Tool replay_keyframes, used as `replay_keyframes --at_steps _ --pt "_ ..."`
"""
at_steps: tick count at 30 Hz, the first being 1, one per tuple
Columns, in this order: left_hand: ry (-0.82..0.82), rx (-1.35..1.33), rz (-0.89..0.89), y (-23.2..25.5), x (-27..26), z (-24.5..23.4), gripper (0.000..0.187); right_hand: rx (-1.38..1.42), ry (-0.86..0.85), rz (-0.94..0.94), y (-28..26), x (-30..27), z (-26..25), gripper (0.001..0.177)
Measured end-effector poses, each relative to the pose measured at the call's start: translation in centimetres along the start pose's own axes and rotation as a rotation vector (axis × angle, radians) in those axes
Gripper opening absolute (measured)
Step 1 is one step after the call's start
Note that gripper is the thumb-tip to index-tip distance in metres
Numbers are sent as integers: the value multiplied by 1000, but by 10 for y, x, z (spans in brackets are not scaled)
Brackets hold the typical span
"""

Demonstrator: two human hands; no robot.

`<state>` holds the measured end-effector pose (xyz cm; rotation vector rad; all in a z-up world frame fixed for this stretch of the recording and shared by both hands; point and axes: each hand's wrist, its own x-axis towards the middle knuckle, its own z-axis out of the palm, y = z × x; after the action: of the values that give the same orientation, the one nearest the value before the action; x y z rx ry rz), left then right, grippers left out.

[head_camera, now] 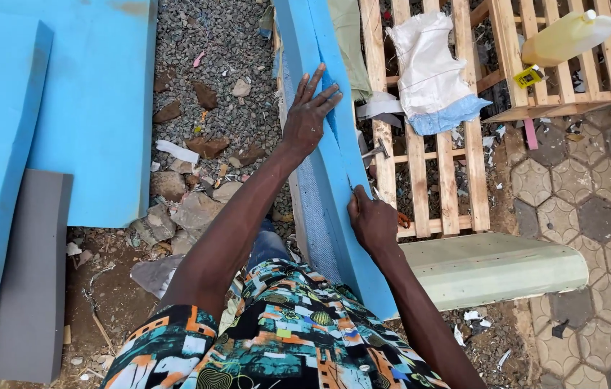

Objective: Cutting large sheets of blue foam into smaller pieces using a hand-held blade

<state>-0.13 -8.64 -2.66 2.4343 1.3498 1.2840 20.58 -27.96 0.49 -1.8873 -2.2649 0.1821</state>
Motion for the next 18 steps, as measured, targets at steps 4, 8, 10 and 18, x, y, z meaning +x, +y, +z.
replay_keyframes --at_steps 4,8,10,18 --pt "-32 -32 26 0 -1 -7 45 0 -24 89 6 -54 -3 15" --pt "-50 24 49 -3 1 -6 57 -80 39 -7 9 -7 18 18" --pt "-49 34 59 -8 -2 -6 58 -102 76 -55 6 -13 18 21" --pt "-85 28 -25 -7 9 6 40 -102 21 89 20 -111 21 17"
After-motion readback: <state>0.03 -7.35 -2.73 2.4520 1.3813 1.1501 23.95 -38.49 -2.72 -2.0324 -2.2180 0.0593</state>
